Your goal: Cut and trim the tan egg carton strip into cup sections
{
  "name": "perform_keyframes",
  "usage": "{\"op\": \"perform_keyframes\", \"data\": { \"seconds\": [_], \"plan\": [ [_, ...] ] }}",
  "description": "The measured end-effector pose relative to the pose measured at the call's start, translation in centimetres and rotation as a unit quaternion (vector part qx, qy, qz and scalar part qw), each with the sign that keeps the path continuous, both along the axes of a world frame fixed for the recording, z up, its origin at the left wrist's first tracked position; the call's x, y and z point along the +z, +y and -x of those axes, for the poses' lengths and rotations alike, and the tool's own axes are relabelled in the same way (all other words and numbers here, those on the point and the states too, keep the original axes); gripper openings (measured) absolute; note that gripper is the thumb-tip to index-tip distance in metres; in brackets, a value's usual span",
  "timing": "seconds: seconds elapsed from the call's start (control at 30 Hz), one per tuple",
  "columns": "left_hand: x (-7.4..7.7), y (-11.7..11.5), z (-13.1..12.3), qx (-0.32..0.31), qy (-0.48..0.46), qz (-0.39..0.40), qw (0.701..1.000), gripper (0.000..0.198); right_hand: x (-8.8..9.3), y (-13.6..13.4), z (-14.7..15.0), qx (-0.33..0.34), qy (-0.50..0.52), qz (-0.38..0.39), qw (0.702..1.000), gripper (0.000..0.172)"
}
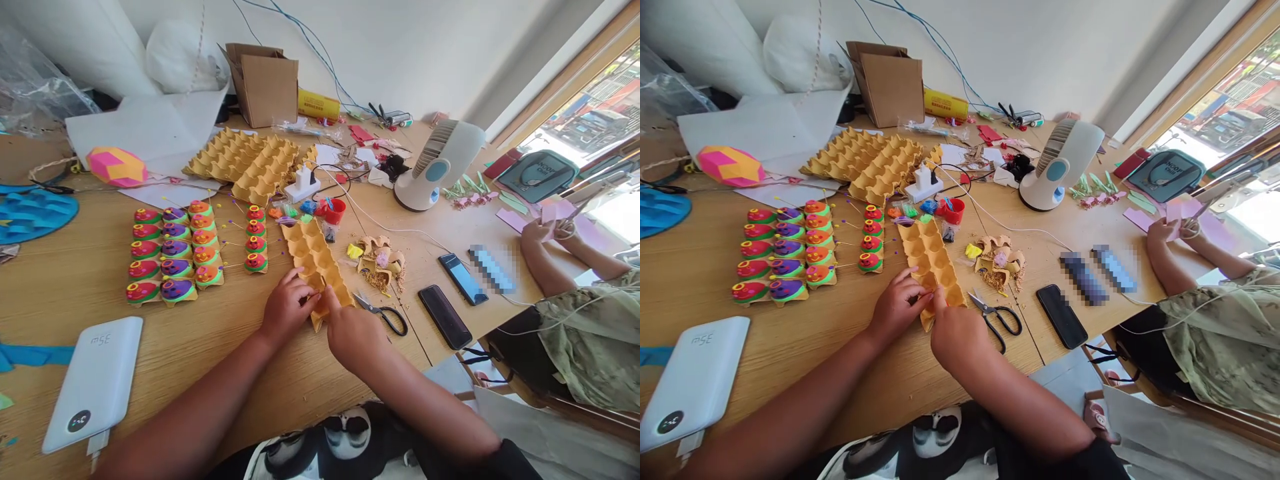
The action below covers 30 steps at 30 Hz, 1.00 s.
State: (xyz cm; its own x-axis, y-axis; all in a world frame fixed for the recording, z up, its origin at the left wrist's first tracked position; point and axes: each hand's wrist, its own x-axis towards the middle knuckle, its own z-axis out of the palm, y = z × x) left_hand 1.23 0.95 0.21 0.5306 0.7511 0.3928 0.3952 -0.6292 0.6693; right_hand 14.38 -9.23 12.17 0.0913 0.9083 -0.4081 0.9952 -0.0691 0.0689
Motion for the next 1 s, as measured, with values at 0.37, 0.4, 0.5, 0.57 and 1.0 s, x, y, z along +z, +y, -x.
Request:
{"op": "perform_keyframes", "data": {
  "seconds": [0.37, 0.4, 0.5, 0.57, 1.0],
  "plan": [
    [0.4, -0.2, 0.0, 0.005, 0.01, 0.0, 1.0, 0.018, -0.1, -0.4, -0.5, 0.006, 0.001, 0.011, 1.0, 0.068],
    [0.4, -0.2, 0.0, 0.004, 0.01, 0.0, 1.0, 0.018, -0.1, -0.1, -0.5, 0.003, 0.008, 0.009, 1.0, 0.067],
    [0.3, -0.1, 0.0, 0.006, 0.009, -0.006, 1.0, 0.017, 0.3, 0.2, -0.5, -0.002, 0.014, 0.003, 1.0, 0.064],
    [0.2, -0.1, 0.0, 0.006, 0.007, -0.009, 1.0, 0.016, 0.5, -0.4, -0.6, 0.001, 0.008, 0.014, 1.0, 0.065],
    [0.3, -0.2, 0.0, 0.007, 0.003, -0.006, 1.0, 0.016, 1.0, -1.3, -0.7, 0.013, 0.0, 0.027, 1.0, 0.066]
  ]
}}
